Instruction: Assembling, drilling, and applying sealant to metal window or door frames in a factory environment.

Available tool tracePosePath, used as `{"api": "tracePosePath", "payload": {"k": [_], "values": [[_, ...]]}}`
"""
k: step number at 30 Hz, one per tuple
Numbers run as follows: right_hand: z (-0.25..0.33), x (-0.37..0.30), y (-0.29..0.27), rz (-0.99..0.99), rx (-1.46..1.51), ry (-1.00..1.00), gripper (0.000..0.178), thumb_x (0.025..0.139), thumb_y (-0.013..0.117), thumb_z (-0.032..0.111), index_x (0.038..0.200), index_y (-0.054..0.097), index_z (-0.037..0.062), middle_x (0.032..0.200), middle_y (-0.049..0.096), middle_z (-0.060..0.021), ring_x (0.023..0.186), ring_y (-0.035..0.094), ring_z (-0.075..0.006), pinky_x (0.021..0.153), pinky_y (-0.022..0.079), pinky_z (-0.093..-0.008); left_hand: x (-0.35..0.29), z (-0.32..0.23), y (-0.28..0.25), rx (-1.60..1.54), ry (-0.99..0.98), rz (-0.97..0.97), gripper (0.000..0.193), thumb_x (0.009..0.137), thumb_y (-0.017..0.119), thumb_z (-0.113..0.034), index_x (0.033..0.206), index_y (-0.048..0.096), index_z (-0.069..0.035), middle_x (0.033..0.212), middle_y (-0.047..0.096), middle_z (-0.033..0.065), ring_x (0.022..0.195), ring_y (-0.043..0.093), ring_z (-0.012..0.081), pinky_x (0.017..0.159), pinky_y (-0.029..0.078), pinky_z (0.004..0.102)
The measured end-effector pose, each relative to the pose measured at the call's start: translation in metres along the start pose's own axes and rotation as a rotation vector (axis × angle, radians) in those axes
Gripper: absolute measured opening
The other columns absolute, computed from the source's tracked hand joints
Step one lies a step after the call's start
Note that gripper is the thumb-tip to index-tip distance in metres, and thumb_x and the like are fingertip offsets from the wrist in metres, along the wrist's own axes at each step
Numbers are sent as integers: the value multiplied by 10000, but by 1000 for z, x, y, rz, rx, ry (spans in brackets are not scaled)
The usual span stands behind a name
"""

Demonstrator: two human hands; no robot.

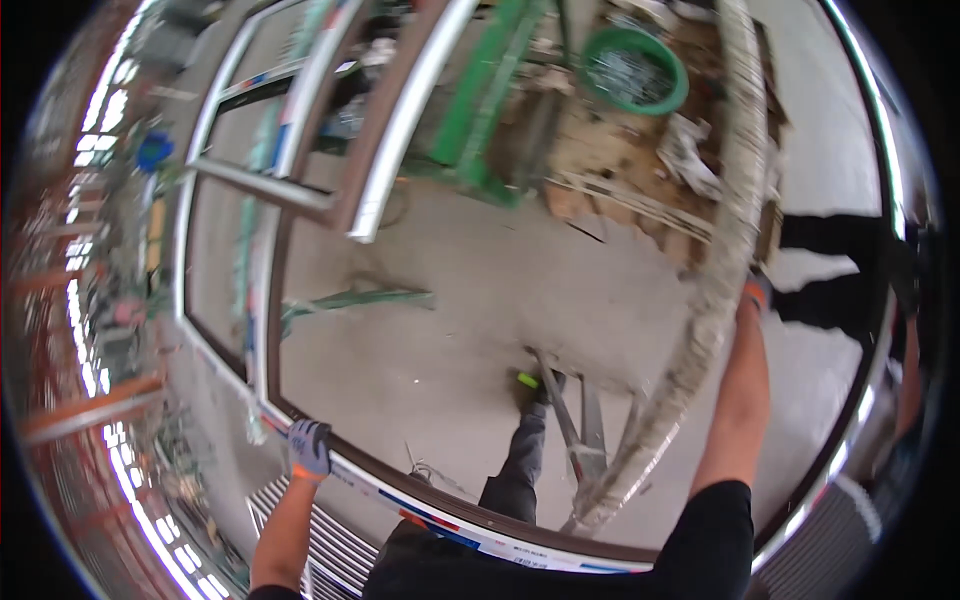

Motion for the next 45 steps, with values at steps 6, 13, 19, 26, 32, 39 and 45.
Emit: {"api": "tracePosePath", "payload": {"k": [6, 13, 19, 26, 32, 39, 45], "values": [[20, -48, -63, -258, -394, 2, 438, 926, 548, 391, 1145, 638, 22, 1161, 654, -232, 1097, 615, -394, 911, 487, -471, -7, 2, -14, -35, -34, -9, 224, 762, 531, -181, 928, 649, -89, 880, 634, 125, 902, 577, 346, 854, 425, 466], [3, -151, -149, -547, -217, -264, 345, 953, 531, 349, 988, 701, 51, 836, 713, -169, 777, 671, -372, 704, 496, -491, -21, 6, -26, -83, -24, -78, 205, 755, 545, -157, 921, 651, -102, 887, 631, 120, 901, 571, 338, 867, 422, 465], [42, -294, -260, -498, -55, -222, 375, 992, 527, 381, 858, 665, 59, 652, 654, -109, 582, 621, -279, 574, 459, -443, -50, 16, -45, -50, 8, -132, 197, 765, 570, -136, 945, 644, -107, 923, 627, 113, 931, 562, 335, 887, 414, 459], [108, -486, -447, -711, 189, -539, 216, 990, 554, 90, 1121, 676, -31, 973, 733, -106, 846, 684, -144, 734, 542, -303, -94, 45, -47, -110, 38, -214, 217, 788, 581, -159, 992, 636, -109, 973, 626, 114, 953, 567, 318, 884, 411, 459], [207, -734, -598, -1012, -34, -874, 278, 1006, 545, 113, 1194, 640, -68, 1036, 710, -146, 910, 666, -171, 792, 526, -312, -111, 3, -73, -289, 176, -244, 379, 803, 654, -208, 1164, 599, -106, 1105, 617, 119, 1011, 560, 329, 906, 409, 472], [304, -877, -660, -843, 322, -817, 346, 989, 482, 73, 1308, 601, 13, 1179, 685, -122, 848, 668, -195, 678, 522, -310, -138, -166, -214, -845, 613, -542, 888, 671, 812, -414, 1381, 462, -11, 1342, 508, 168, 1238, 473, 348, 1074, 364, 485], [355, -1031, -581, -1259, -463, -1386, 333, 991, 482, 67, 1283, 604, -37, 1065, 698, -84, 741, 609, -95, 566, 421, -212, -173, -146, -295, -821, 560, -738, 967, 677, 813, -426, 1429, 391, 10, 1343, 495, 180, 1225, 478, 358, 1070, 374, 470]]}}
Point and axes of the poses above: each hand's wrist, its own x-axis towards the middle knuckle, its own y-axis out of the palm, z = x × y, the point moved 8 cm from there along x, towards the middle knuckle
